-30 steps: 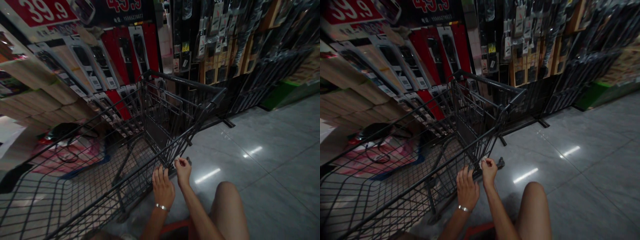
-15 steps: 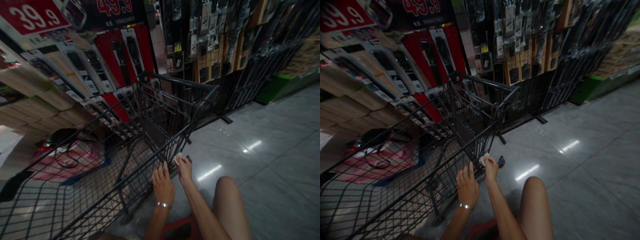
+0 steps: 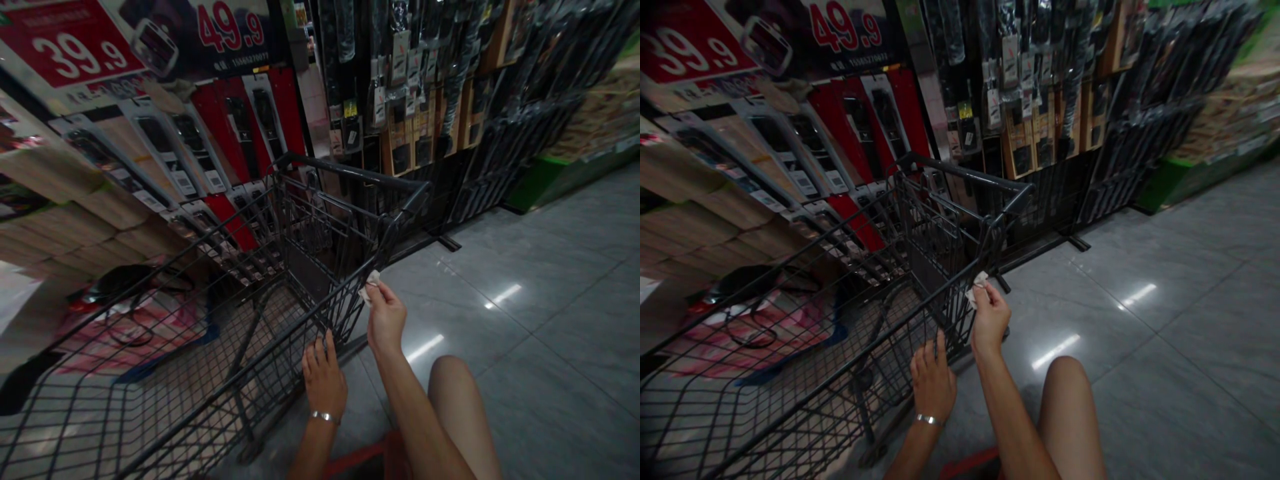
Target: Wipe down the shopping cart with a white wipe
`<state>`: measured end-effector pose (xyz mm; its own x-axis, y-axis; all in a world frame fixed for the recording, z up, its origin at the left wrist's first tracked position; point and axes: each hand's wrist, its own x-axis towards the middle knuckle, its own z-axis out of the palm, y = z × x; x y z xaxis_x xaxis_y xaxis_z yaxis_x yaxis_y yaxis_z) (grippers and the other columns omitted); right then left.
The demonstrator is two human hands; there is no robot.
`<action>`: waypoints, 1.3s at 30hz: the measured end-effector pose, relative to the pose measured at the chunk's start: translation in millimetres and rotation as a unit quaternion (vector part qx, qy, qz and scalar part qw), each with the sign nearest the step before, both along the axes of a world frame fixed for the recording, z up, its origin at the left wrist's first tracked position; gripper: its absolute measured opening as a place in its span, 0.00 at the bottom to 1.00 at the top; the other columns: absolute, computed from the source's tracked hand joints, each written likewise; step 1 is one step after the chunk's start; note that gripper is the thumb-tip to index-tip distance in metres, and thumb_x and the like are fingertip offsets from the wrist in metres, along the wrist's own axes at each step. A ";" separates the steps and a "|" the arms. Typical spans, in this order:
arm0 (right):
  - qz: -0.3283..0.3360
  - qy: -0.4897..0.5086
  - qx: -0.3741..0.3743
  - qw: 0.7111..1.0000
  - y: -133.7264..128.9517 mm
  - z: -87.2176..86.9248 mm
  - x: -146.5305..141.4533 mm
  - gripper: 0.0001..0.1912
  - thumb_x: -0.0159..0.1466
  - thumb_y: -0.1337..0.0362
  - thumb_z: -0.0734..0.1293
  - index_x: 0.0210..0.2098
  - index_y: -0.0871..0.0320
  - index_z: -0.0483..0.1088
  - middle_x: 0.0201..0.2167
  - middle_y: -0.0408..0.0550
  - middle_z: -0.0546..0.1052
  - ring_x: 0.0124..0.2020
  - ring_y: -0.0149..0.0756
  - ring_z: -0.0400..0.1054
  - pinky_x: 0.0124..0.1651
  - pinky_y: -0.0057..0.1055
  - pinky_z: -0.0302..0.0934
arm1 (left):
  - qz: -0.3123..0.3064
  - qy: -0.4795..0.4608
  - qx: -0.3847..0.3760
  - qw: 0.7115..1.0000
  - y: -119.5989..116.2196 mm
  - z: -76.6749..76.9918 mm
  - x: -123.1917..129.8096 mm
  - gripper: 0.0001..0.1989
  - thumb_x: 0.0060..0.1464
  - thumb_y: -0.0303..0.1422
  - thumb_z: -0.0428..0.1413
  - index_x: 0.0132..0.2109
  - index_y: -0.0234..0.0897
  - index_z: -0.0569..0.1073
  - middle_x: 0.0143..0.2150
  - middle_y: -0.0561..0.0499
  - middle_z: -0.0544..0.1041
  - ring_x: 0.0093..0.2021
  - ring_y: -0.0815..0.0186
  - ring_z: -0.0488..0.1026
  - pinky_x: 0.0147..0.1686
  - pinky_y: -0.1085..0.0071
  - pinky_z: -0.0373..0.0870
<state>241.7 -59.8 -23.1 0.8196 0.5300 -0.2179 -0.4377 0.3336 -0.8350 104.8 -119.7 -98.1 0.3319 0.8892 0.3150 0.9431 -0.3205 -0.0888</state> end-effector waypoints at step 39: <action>0.064 -0.297 -0.098 0.948 -43.8 -109.5 -27.9 0.04 0.53 0.65 0.65 0.23 0.57 0.71 0.26 0.45 0.72 0.31 0.35 0.67 0.38 0.31 0.62 | -0.003 0.034 -0.010 0.999 -13.1 -1.3 -19.3 0.34 0.47 0.25 0.52 0.63 0.32 0.57 0.52 0.40 0.66 0.54 0.54 0.60 0.54 0.54 0.60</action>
